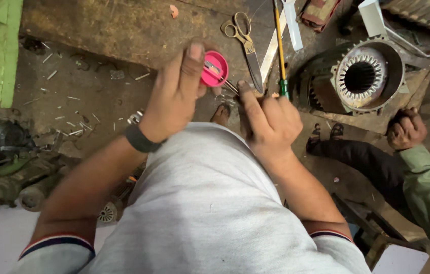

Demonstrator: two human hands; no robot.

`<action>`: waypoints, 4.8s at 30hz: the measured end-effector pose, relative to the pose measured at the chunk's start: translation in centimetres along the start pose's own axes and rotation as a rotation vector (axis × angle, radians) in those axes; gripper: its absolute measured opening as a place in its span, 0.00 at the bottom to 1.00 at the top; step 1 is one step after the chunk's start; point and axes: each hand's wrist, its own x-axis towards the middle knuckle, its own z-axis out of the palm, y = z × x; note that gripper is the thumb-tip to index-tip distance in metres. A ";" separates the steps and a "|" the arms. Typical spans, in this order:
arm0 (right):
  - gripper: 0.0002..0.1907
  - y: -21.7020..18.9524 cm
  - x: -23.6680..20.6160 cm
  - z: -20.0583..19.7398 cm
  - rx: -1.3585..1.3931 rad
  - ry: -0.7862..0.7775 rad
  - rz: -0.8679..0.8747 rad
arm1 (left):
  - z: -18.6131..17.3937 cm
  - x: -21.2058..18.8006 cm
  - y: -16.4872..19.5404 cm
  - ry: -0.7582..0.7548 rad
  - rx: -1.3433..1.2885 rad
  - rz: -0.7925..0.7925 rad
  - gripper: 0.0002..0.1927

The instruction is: The person cuts a strip of white insulating paper with scissors and fits paper pieces into the slots of an electric motor stator housing on the workbench. They turn and reposition the stator, press the paper into place by hand, and later handle a small pink container with a stick, dabbing at the stator slots.

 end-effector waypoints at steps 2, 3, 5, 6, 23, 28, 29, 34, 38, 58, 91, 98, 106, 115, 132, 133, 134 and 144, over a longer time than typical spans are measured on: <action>0.14 0.0 -0.3 0.1 0.033 0.027 0.008 | 0.4 -0.1 -0.1 0.003 0.022 0.067 0.28; 0.13 -0.1 -0.6 0.0 0.053 0.034 0.012 | 0.4 -0.1 -0.2 -0.010 0.103 0.136 0.28; 0.12 -0.4 -1.1 -0.6 0.925 -0.284 0.767 | -0.3 0.1 -0.3 -0.096 0.147 0.267 0.28; 0.14 -0.4 -1.3 -0.9 1.361 -0.450 1.133 | -0.9 0.3 -0.3 -0.170 0.108 0.339 0.27; 0.10 1.9 -1.3 -0.5 1.322 -0.350 1.078 | -0.3 1.0 -0.9 -0.200 0.098 0.348 0.28; 0.12 1.6 -1.0 -0.8 0.157 -0.020 0.085 | 1.7 1.1 -1.0 0.052 0.141 -0.042 0.28; 0.13 1.3 -0.9 -0.9 0.085 -0.010 0.049 | 1.9 0.9 -1.0 0.048 0.134 0.014 0.28; 0.13 0.2 -0.3 -0.8 0.922 -0.212 0.665 | 0.0 1.1 -1.2 -0.126 0.058 0.212 0.28; 0.15 0.4 0.5 -0.5 1.221 -0.351 0.921 | -0.6 1.7 -1.2 -0.060 0.249 0.140 0.27; 0.12 1.3 0.2 0.9 0.554 -0.136 0.396 | 0.6 0.7 -0.5 0.150 0.233 0.258 0.26; 0.11 0.4 3.2 2.9 0.993 -0.330 0.621 | -3.0 2.4 -1.9 0.198 0.427 0.255 0.23; 0.13 -0.4 5.6 5.5 0.751 -0.268 0.365 | -5.4 3.4 -4.5 0.175 0.197 0.346 0.24; 0.15 -1.9 9.7 8.2 0.764 -0.461 0.627 | -16.5 9.9 -15.2 0.654 0.595 0.290 0.24; 0.16 -4.3 12.5 11.0 0.942 -0.404 0.995 | -24.8 10.7 -17.4 0.476 1.166 0.539 0.17; 0.16 -3.0 6.6 20.5 1.134 0.023 1.629 | -15.7 17.0 -15.1 -0.639 0.153 -0.082 0.24; 0.15 -1.5 5.5 20.9 1.017 0.077 1.659 | -16.2 16.9 -15.5 -0.594 0.142 0.008 0.23; 0.14 0.7 4.6 21.1 0.901 0.129 1.676 | -16.6 17.0 -15.6 -0.545 0.131 0.103 0.23; 0.18 18.9 -2.5 23.7 0.083 0.115 1.089 | -20.9 14.4 -17.6 -0.325 0.186 -0.120 0.16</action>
